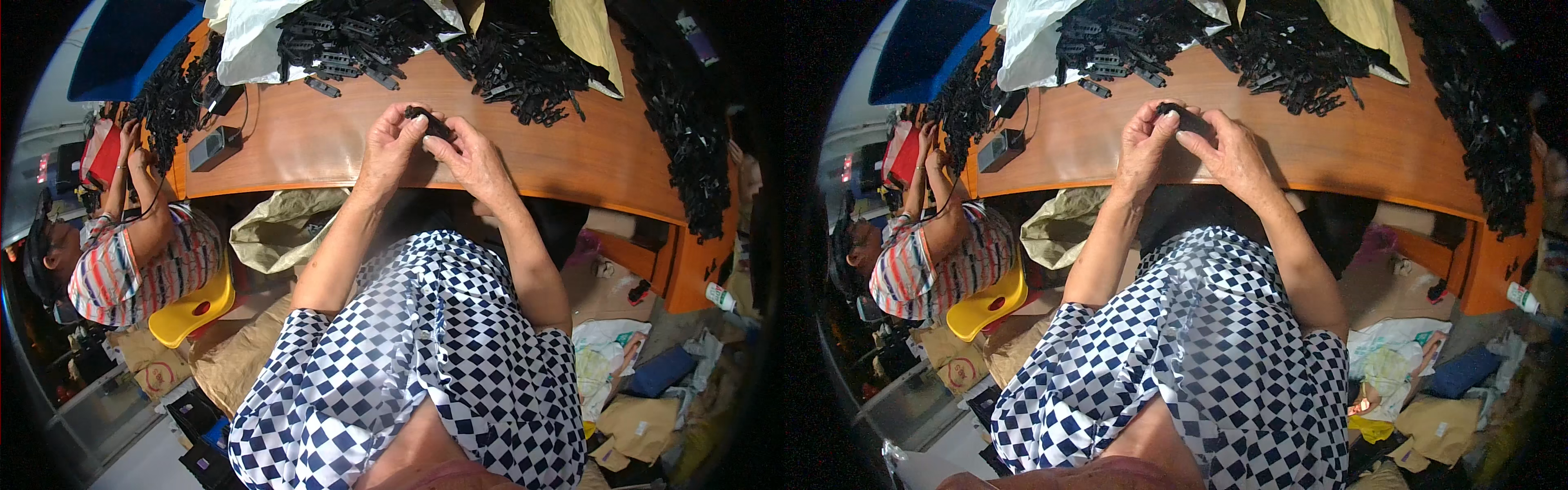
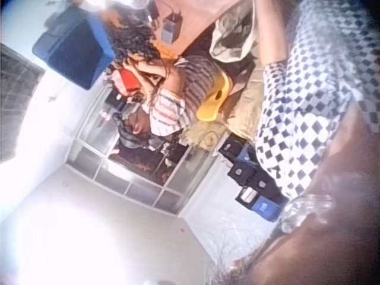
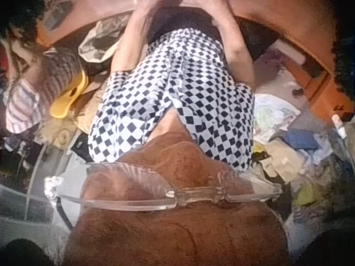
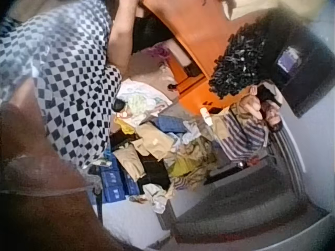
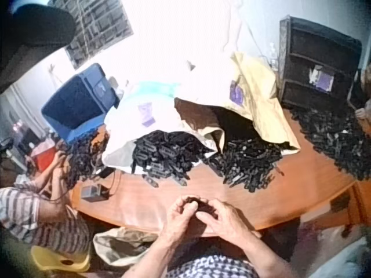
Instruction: The person repeatedly picks up small plastic parts from a table, fits the components together by hand to assemble them, and places the assembled pieces back onto the table.
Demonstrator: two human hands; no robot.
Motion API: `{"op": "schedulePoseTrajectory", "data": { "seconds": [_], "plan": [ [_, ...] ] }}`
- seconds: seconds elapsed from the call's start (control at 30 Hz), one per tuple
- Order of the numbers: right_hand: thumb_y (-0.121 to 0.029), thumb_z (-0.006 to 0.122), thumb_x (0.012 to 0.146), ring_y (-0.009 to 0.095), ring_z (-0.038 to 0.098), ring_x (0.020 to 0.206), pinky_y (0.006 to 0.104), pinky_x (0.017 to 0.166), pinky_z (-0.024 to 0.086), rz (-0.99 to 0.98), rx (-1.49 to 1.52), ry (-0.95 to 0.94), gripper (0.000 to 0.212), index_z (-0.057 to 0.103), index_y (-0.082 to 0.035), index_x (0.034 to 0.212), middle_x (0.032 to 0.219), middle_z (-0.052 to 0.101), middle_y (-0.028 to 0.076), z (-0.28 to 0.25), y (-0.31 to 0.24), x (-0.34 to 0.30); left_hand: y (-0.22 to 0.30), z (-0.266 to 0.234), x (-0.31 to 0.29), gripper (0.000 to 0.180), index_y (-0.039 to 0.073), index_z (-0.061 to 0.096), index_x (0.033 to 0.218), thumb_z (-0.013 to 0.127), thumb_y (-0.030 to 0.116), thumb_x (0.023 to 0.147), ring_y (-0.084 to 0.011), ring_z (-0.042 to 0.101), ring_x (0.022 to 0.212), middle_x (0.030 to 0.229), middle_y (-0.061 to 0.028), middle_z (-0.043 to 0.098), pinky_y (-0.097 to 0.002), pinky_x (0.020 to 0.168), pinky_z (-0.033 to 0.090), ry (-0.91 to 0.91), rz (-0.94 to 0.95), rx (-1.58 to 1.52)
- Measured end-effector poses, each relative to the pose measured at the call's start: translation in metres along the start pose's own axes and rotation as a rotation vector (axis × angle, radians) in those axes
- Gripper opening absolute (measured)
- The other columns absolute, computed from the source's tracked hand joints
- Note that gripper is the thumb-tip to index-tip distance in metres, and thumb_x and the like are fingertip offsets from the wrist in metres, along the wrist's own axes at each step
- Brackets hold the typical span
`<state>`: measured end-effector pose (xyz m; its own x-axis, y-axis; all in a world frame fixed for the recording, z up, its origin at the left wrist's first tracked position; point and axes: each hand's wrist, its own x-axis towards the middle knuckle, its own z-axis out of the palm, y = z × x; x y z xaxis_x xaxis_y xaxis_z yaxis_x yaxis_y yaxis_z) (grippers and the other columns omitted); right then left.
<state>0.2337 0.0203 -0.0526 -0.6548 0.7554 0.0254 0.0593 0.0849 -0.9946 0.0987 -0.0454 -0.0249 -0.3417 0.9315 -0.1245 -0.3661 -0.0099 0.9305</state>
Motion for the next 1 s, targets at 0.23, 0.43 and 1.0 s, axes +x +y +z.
{"op": "schedulePoseTrajectory", "data": {
  "seconds": [0.23, 0.43, 1.0],
  "plan": [
    [-0.024, 0.064, 0.089, 0.01, 0.057, 0.063, 0.0216, 0.055, 0.046, 0.185, 0.285, -0.103, 0.037, 0.056, 0.003, 0.112, 0.079, 0.061, 0.005, 0.012, -0.009, 0.002, -0.002, -0.014, -0.001, 0.021, 0.002, 0.056, 0.106, 0.062, 0.014, 0.089, -0.0173, 0.062, 0.089, 0.101, -0.0115, 0.065, -0.03, 0.081, 0.052, -0.009, 0.046, -0.065],
    [-0.018, 0.064, 0.087, 0.008, 0.056, 0.059, 0.0223, 0.052, 0.043, 0.148, 0.171, -0.006, 0.026, 0.062, 0.001, 0.105, 0.072, 0.061, 0.004, 0.029, -0.014, 0.003, -0.008, -0.026, -0.002, 0.02, 0.001, 0.057, 0.103, 0.064, 0.012, 0.088, -0.0128, 0.062, 0.083, 0.095, -0.0089, 0.066, -0.0256, 0.074, 0.052, 0.035, 0.051, -0.134],
    [-0.027, 0.067, 0.083, 0.033, 0.064, 0.068, 0.0401, 0.059, 0.049, -0.022, -0.47, 0.076, 0.026, 0.057, -0.004, 0.089, 0.075, 0.063, 0.016, 0.042, -0.038, -0.003, -0.007, -0.049, -0.008, 0.023, 0.002, 0.057, 0.11, 0.059, 0.016, 0.091, -0.0205, 0.064, 0.093, 0.103, -0.0141, 0.065, -0.0313, 0.085, 0.052, -0.162, -0.086, -0.55]
  ]
}}
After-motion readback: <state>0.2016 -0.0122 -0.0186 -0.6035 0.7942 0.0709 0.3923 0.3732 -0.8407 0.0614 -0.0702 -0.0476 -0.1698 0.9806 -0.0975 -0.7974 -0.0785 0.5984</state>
